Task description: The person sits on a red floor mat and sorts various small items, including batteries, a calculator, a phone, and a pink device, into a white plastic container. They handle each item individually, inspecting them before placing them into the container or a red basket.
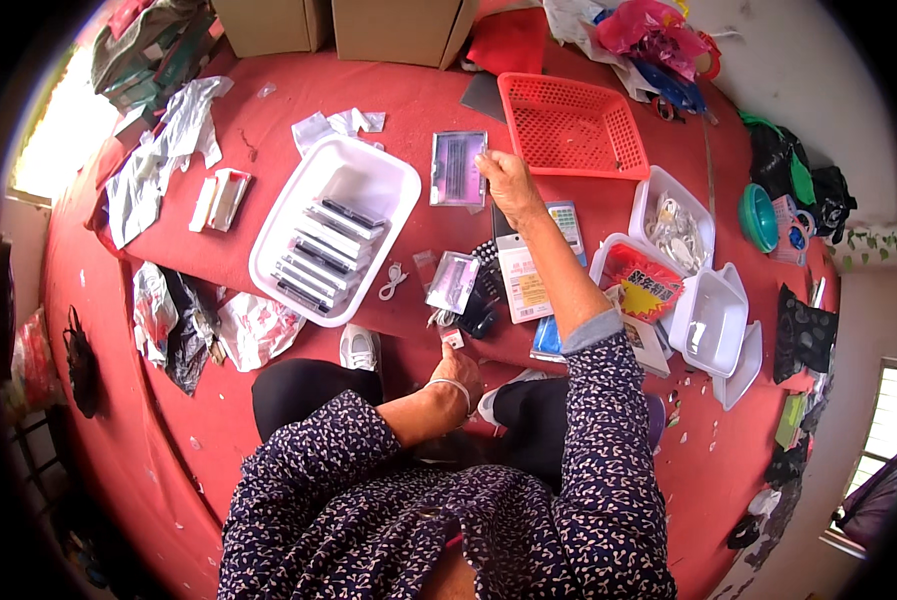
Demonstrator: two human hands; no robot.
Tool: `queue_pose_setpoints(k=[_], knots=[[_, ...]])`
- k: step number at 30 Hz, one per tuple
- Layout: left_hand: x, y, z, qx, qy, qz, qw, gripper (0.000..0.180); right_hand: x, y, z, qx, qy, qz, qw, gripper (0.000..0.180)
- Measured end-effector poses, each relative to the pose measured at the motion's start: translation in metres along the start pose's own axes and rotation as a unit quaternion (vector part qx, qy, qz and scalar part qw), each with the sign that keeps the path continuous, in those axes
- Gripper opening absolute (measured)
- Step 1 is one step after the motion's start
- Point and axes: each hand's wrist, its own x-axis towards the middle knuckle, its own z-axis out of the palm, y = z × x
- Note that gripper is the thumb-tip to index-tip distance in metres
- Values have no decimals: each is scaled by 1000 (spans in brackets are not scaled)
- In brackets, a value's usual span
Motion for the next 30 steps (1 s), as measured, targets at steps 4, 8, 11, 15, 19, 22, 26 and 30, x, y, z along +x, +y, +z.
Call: queue_pose_setpoints(k=[4,8,11,15,19,22,26,30], knots=[[-6,1,0,2,-10,8,1000,42,-17,-25,27,-48,-29,-3,998,26],[-12,2,2,10,-27,25,999,46,-2,-25,57,-151,-35,-27,988,31],[-16,1,4,4,-45,30,999,49,17,-22,106,-345,-42,-119,930,31],[-13,3,10,3,-8,20,1000,58,34,8,160,-521,-49,-126,843,30],[-6,4,20,-26,-5,-7,1000,64,27,38,184,-570,-199,-43,796,36],[1,9,27,-35,-4,-15,999,72,37,50,178,-527,-228,-41,818,39],[-8,3,13,-30,-20,12,999,72,55,75,161,-516,-251,-35,818,45],[13,5,36,-25,31,-29,999,66,53,60,151,-422,-42,-21,905,43]])
